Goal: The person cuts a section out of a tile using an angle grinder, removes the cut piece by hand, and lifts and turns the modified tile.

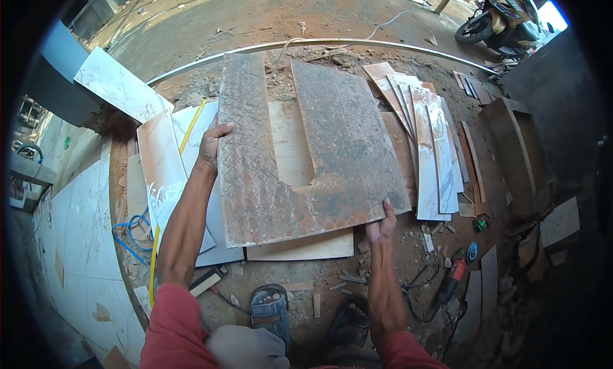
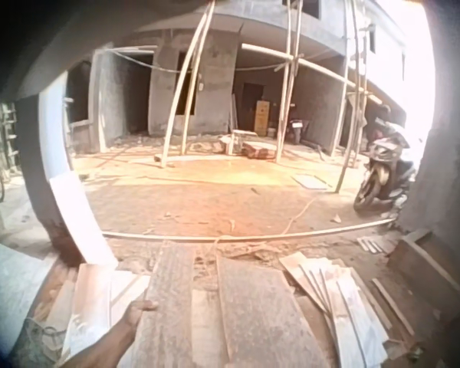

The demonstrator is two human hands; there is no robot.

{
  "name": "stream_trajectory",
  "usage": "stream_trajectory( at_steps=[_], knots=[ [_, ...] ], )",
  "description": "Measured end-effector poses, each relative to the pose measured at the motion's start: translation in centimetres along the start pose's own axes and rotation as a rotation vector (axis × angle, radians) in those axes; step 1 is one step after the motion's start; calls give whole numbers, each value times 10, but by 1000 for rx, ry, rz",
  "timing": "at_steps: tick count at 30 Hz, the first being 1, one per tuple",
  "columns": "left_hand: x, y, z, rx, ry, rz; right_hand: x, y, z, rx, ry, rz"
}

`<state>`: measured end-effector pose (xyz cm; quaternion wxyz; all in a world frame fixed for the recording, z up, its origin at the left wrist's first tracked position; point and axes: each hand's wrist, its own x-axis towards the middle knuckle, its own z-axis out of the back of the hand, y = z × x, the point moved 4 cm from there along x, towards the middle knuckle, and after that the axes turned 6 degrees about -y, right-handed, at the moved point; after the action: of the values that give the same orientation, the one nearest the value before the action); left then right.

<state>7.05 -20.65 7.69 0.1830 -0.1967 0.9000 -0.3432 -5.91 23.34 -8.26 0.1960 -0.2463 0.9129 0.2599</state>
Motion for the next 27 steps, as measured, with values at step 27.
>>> stream_trajectory(
  at_steps=[27],
  knots=[
    [46,32,107,433,-340,-90,-31,68,-37,-1967,-336,109]
  ],
)
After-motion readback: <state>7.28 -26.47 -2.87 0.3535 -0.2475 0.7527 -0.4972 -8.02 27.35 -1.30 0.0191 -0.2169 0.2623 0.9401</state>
